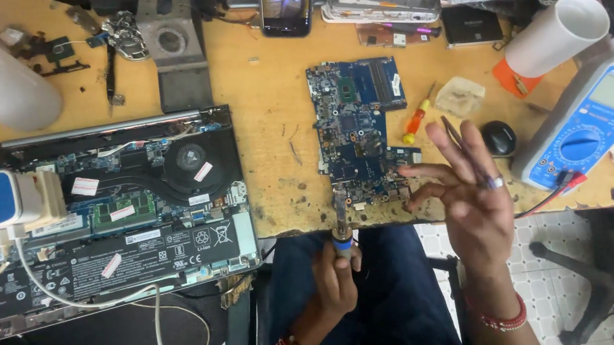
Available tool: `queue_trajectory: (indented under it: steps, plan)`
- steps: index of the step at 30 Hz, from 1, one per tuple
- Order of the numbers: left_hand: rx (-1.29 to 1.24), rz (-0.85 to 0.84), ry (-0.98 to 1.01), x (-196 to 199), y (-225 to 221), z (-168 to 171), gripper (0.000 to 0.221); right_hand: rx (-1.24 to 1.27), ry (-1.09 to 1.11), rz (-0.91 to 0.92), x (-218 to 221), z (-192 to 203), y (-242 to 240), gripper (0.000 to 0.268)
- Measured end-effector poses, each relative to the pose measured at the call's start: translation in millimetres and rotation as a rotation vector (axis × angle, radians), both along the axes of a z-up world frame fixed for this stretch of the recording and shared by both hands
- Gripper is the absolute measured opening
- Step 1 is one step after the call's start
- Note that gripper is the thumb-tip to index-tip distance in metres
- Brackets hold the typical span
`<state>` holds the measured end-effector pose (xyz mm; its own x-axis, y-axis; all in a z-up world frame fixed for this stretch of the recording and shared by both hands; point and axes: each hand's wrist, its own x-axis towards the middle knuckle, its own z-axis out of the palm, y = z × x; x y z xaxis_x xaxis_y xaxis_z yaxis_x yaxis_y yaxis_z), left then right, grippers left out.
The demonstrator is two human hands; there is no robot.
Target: A person is repairing a laptop motherboard by soldering components and checking connections at a workbench.
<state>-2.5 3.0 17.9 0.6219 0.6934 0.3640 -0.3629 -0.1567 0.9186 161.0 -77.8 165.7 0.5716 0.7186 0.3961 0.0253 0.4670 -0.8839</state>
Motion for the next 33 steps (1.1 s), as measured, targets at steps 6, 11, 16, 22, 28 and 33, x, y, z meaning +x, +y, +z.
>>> queue_trajectory:
  steps: [6,11,16,22,28,33]
  plan:
    - [0.008,-0.055,0.009,-2,1,0,0.053,-0.152,-1.041,-0.921,-6,-7,-5,0.023]
    - [-0.007,-0.042,0.004,2,0,0,0.058,-0.145,-1.082,-1.056,-14,9,-2,0.032]
    - [-0.019,-0.036,0.034,2,-2,-5,0.062,0.009,-0.716,-0.875,-12,3,12,0.036]
    - [-0.127,-0.071,-0.03,2,-7,-14,0.049,-0.268,-0.215,-0.421,-16,11,15,0.03]
    - [-0.102,-0.071,-0.044,3,-7,-13,0.05,-0.315,0.113,-0.153,-16,10,13,0.042]
    - [-0.095,-0.061,-0.06,4,-6,-7,0.041,-0.252,0.113,-0.112,-16,7,14,0.051]
